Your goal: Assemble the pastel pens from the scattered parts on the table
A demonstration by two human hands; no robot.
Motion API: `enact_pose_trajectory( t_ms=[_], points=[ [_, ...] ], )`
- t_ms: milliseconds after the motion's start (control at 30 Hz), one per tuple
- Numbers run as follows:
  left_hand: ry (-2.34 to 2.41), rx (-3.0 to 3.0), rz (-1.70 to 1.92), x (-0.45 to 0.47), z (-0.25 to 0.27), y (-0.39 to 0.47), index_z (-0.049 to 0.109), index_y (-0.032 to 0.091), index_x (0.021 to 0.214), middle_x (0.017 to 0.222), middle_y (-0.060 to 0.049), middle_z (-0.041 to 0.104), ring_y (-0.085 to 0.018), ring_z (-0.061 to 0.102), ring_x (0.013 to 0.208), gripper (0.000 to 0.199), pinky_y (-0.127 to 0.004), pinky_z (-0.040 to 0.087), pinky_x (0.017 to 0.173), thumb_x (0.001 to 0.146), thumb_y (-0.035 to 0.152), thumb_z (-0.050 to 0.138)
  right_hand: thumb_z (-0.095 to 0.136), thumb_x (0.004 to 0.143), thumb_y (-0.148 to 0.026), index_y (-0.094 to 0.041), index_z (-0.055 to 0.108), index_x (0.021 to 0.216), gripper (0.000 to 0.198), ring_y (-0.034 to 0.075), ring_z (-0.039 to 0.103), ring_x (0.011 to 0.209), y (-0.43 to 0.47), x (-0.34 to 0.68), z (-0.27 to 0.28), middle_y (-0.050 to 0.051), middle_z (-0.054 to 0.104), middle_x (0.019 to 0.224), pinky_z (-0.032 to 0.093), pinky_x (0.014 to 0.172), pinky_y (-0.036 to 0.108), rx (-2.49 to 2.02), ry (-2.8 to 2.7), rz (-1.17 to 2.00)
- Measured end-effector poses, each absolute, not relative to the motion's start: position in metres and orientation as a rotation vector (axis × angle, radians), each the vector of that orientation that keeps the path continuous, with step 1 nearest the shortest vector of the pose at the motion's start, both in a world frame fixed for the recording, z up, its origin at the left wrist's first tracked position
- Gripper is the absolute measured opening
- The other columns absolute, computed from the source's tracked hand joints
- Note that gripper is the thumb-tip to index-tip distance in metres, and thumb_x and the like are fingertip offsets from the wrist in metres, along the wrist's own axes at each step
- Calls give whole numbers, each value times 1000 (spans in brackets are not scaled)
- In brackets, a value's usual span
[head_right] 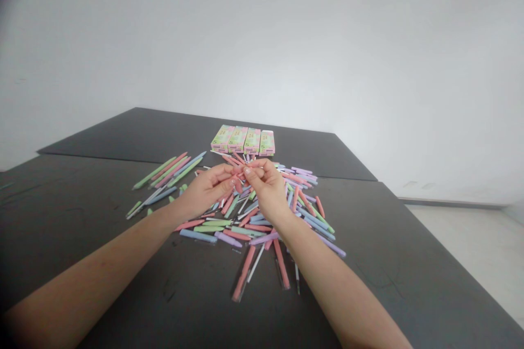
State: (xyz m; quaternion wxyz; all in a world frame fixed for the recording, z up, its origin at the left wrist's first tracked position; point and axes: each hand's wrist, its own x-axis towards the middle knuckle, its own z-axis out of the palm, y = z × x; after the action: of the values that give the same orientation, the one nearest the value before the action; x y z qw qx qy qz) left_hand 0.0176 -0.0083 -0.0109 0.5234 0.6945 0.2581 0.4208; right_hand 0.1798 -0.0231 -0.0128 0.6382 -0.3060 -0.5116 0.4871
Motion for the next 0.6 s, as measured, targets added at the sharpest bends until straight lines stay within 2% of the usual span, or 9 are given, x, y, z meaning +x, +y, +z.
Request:
enact_pose_trajectory(
  t_ms=[200, 333, 433, 500, 600],
  points=[
    [674, 1718, 1034, 17, -9, -8, 61, 13, 104, 88, -5, 65, -11, 57, 64, 29, -20, 42, 53, 87, 36, 60, 76, 74, -32, -21, 64, 84, 19, 12, 60, 66, -22, 178, -16, 0, 69, 77, 48, 64, 26, -721, -1120, 1089],
    [680, 1777, 1048, 17, -9, -7, 63, 14, 100, 94, -7, 67, -18, 63, 87, 23, -28, 50, 75, 87, 33, 60, 77, 72, -31, -21, 67, 83, 18, 12, 59, 66, -19, 179, -22, 0, 68, 76, 49, 63, 26, -765, -1119, 1055],
    [676, 1822, 1039, 18, -8, -6, 63, 15, 99, 96, -7, 68, -19, 63, 92, 19, -30, 49, 83, 88, 31, 58, 77, 72, -32, -21, 69, 84, 19, 11, 58, 63, -17, 180, -26, -1, 67, 73, 49, 60, 26, -822, -1151, 1000],
    [681, 1833, 1027, 19, -8, -7, 62, 15, 97, 94, -6, 68, -19, 64, 92, 18, -30, 49, 83, 89, 30, 56, 78, 72, -33, -20, 70, 83, 18, 11, 57, 62, -17, 181, -27, -1, 66, 71, 49, 59, 26, -845, -1168, 975],
    [703, 1804, 1022, 19, -9, -8, 61, 17, 95, 85, -5, 66, -19, 65, 85, 17, -28, 51, 71, 88, 32, 57, 78, 71, -31, -20, 72, 82, 16, 11, 57, 63, -18, 180, -27, -1, 67, 72, 49, 60, 26, -850, -1167, 970]
  ],
)
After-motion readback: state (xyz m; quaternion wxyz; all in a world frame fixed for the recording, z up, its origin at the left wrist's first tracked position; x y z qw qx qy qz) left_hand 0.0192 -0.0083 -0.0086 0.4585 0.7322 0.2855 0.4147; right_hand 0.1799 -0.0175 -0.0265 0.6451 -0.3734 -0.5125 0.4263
